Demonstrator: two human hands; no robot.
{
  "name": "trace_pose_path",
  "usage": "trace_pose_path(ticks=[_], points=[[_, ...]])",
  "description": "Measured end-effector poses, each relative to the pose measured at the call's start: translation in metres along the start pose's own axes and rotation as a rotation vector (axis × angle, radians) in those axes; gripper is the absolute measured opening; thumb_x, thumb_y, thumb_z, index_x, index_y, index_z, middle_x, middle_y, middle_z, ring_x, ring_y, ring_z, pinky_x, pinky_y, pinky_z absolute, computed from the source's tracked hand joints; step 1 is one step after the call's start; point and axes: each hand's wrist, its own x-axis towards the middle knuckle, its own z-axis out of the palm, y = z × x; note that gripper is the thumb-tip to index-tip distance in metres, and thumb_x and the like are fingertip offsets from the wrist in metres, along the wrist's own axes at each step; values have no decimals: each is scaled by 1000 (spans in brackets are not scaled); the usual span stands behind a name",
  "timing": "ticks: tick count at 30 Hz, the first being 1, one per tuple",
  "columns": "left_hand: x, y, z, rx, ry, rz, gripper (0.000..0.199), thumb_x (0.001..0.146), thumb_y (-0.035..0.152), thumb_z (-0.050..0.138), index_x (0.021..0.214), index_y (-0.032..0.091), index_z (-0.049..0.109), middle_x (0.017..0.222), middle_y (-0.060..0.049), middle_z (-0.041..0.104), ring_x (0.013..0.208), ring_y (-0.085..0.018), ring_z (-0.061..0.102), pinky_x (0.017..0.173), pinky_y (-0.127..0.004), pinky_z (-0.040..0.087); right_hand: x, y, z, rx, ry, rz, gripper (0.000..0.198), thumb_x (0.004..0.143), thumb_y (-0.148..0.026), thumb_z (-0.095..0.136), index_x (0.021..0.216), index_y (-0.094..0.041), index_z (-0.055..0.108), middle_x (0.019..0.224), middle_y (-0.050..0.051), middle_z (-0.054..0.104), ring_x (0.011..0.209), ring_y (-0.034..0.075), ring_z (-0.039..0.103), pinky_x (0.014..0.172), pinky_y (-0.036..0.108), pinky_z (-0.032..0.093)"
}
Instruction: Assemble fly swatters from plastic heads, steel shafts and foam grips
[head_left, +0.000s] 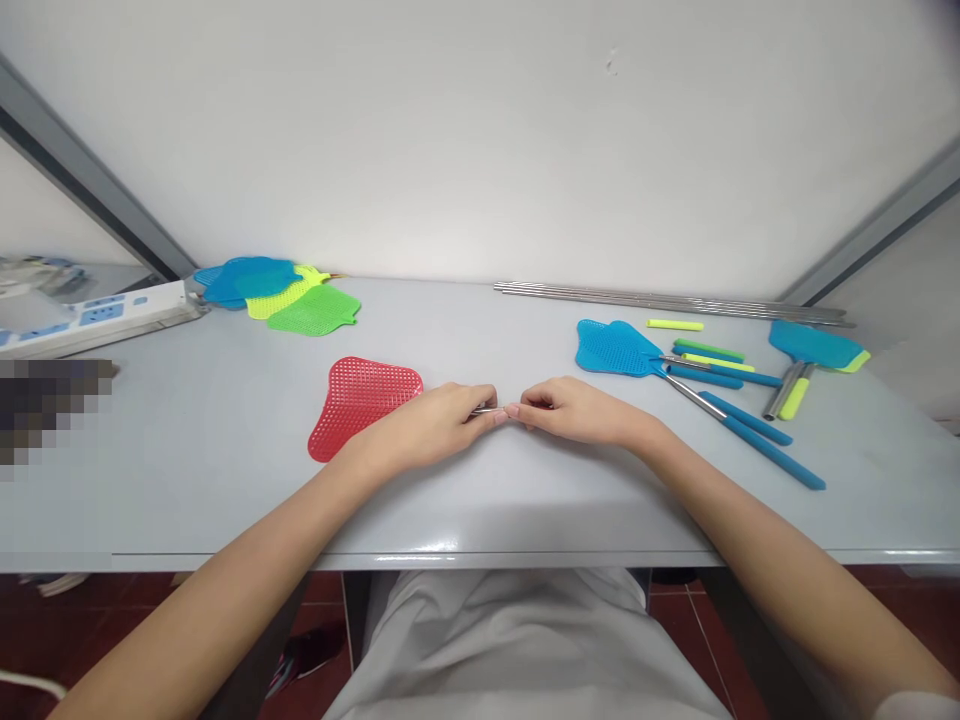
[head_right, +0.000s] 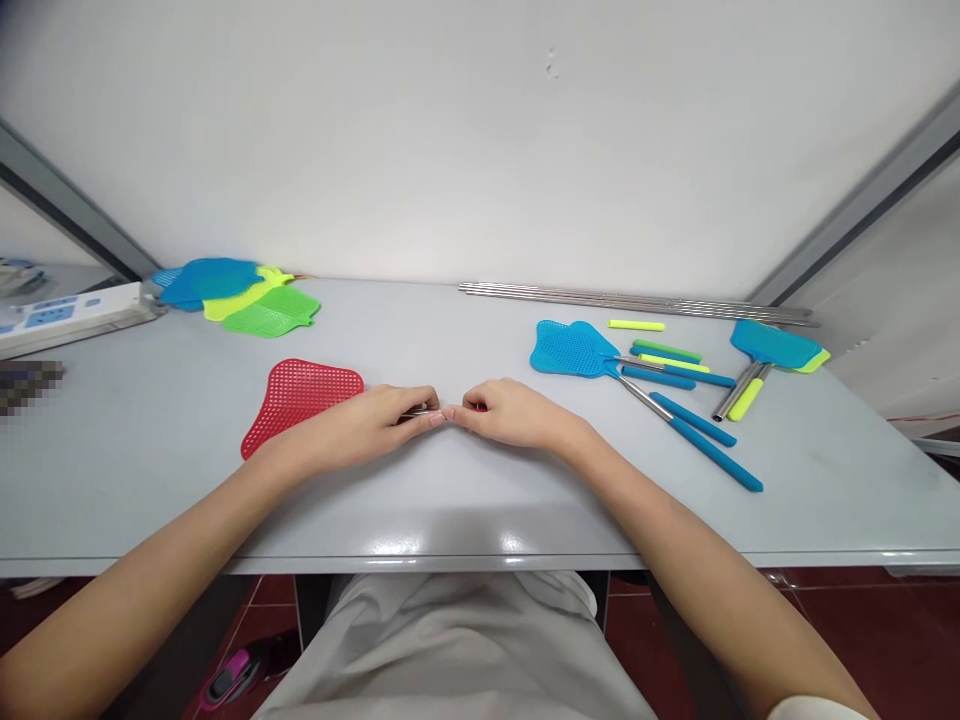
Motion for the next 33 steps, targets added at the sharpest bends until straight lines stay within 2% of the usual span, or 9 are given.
trace_pose_path(ticks=[13, 33], points=[[1, -1, 0, 9, -17, -6, 49, 80, 59, 19, 78, 22, 52, 71, -2, 56, 62, -14, 49, 52, -24, 31, -3, -3, 0, -39, 20, -9, 43, 80, -51, 33, 58, -15, 38, 53, -3, 36, 49, 5, 29, 48, 23, 20], [-1, 2, -3, -10, -47, -43, 44, 80, 56, 23, 80, 22, 50, 73, -2, 56, 60, -14, 49, 49, -23, 31, -3, -3, 2, -74, 37, -4, 48, 80, -57, 29, 56, -15, 36, 52, -3, 36, 50, 6, 29, 49, 24, 18]])
